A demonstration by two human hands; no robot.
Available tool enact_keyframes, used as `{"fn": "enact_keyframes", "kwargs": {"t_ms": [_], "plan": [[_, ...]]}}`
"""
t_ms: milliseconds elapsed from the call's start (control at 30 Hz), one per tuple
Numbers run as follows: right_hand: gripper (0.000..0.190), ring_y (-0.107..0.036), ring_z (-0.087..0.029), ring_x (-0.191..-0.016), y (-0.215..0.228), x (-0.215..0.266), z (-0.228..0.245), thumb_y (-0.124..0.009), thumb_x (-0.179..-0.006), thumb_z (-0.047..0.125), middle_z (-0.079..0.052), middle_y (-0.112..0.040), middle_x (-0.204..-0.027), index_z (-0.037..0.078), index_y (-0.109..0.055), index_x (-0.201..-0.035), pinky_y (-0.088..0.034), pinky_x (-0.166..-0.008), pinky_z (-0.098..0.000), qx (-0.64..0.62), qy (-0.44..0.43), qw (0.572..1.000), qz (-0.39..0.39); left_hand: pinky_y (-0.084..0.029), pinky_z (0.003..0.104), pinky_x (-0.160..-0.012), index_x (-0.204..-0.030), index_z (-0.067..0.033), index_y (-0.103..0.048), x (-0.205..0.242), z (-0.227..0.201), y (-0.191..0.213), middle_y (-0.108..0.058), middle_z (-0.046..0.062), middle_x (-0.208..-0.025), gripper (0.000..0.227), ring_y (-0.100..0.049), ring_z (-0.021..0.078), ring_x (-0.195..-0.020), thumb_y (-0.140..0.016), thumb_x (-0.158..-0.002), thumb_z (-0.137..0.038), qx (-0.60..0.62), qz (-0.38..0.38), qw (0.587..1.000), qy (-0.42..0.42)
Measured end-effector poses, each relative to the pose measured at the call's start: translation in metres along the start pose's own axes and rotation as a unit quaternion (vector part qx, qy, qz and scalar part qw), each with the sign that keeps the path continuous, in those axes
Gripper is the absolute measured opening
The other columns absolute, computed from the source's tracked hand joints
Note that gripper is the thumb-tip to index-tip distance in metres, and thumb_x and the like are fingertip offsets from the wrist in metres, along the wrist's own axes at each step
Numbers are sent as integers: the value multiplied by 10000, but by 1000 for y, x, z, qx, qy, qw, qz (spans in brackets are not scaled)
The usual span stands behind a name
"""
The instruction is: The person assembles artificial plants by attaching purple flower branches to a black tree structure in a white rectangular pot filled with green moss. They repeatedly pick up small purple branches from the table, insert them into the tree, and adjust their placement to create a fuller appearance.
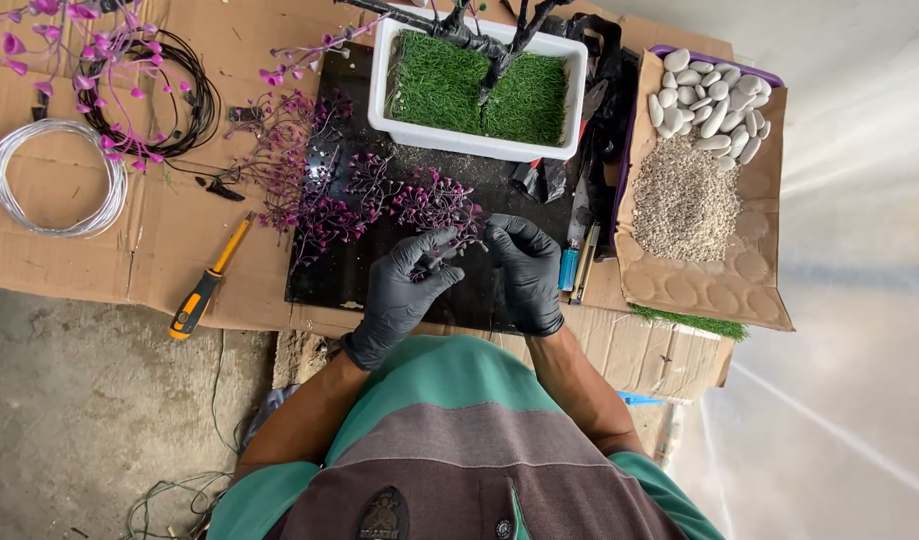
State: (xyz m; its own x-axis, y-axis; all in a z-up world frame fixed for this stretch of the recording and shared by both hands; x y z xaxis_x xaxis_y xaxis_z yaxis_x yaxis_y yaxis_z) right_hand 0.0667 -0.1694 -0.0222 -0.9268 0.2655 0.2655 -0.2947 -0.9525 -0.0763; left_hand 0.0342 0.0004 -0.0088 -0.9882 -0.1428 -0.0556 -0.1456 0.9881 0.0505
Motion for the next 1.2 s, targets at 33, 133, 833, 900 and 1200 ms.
{"fn": "enact_keyframes", "kwargs": {"t_ms": [33,133,833,900,1200], "plan": [[68,-577,-103,-606,0,2,0,-804,-887,38,-127,-740,-778,36,-789,-953,-486,-530,-242,0,1,1000,2,-604,272,-743,-1257,-146,-766,-1,-3,2,-796,65,-1002,537,-694,105,-782,-953,-760,-63,0,-2,1000,-1],[106,-601,-86,-658,1,4,-4,-829,-860,38,-95,-753,-816,52,-790,-958,-517,-588,-229,19,12,1000,8,-615,254,-719,-1284,-140,-753,0,1,8,-800,76,-1067,494,-702,97,-815,-876,-829,7,8,-6,1000,6],[115,-749,-300,-853,10,15,-4,-853,-833,-20,-212,-754,-920,-6,-777,-918,-605,-773,-381,70,257,964,-6,-683,406,-790,-1285,-12,-702,7,32,8,-752,175,-935,447,-782,279,-840,-796,-855,63,251,-45,952,170],[304,-696,-158,-953,7,19,5,-819,-880,12,-141,-763,-1026,3,-726,-1169,-579,-867,-368,37,232,972,11,-689,388,-725,-1253,-9,-718,7,37,7,-743,176,-879,444,-778,269,-784,-843,-828,30,244,-63,953,166],[210,-684,-129,-788,-7,28,3,-823,-877,63,-87,-735,-900,6,-732,-1057,-564,-688,-263,-58,1,997,59,-642,341,-788,-1193,-13,-758,-11,-14,-7,-765,156,-860,422,-752,176,-851,-876,-790,31,242,-64,956,154]]}}
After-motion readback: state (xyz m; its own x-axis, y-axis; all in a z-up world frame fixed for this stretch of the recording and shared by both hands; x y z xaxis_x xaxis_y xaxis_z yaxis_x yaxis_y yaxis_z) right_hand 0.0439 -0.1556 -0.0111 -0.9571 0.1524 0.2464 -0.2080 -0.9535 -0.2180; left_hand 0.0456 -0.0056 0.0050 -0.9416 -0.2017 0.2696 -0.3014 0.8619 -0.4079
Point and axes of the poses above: each hand's wrist, its own x-axis away from the middle knuckle, its own y-axis out of the back of the hand, z = x × y, the point moved 3 cm from there along -x, towards the middle knuckle
